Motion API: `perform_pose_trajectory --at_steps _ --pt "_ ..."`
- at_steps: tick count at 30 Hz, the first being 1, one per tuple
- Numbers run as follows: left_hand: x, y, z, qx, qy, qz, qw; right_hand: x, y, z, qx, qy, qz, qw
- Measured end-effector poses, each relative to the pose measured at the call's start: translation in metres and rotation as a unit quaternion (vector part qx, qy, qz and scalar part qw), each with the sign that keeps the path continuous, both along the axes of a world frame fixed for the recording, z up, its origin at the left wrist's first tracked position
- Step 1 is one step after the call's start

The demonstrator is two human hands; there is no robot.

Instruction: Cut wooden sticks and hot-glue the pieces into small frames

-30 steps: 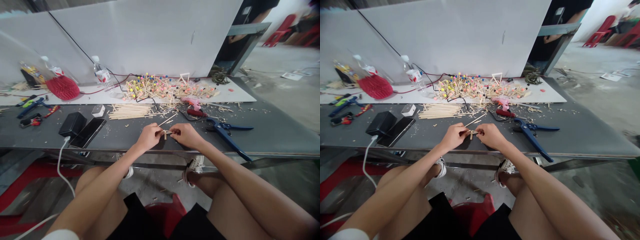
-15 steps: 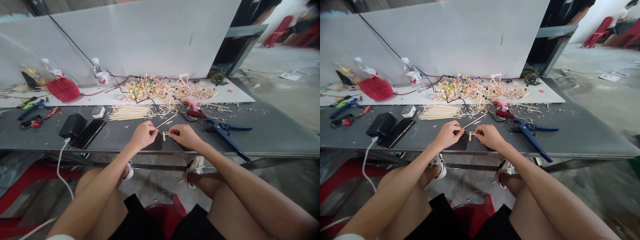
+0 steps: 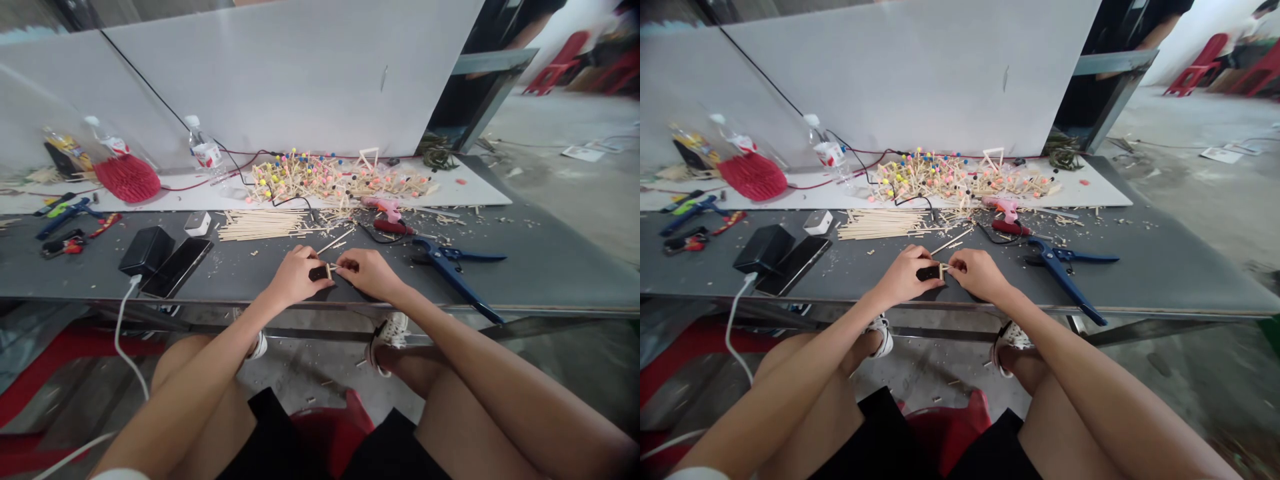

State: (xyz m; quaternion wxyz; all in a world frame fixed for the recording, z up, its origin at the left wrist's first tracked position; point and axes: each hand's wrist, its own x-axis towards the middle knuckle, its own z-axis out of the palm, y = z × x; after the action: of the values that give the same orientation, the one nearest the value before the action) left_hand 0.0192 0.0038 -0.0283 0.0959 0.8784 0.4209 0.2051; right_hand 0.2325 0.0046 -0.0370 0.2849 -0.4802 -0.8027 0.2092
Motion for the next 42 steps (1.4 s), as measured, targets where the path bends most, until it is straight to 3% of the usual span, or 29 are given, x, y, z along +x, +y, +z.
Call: perform_pose_trajectory --at_steps 6,22,42 --pt "0.000 0.003 -0.004 -0.007 -0.013 0.001 1.000 -0.001 0.000 -0.001 0.028 0.002 0.004 1.000" --pt "0.001 0.009 -0.011 -0.030 -0.057 -0.007 0.998 -0.002 0.002 -0.007 0.008 -0.002 0.006 1.000" --pt "0.002 0.009 -0.010 -0.043 -0.061 -0.005 0.997 -0.003 0.004 -0.004 0.011 -0.002 0.022 1.000"
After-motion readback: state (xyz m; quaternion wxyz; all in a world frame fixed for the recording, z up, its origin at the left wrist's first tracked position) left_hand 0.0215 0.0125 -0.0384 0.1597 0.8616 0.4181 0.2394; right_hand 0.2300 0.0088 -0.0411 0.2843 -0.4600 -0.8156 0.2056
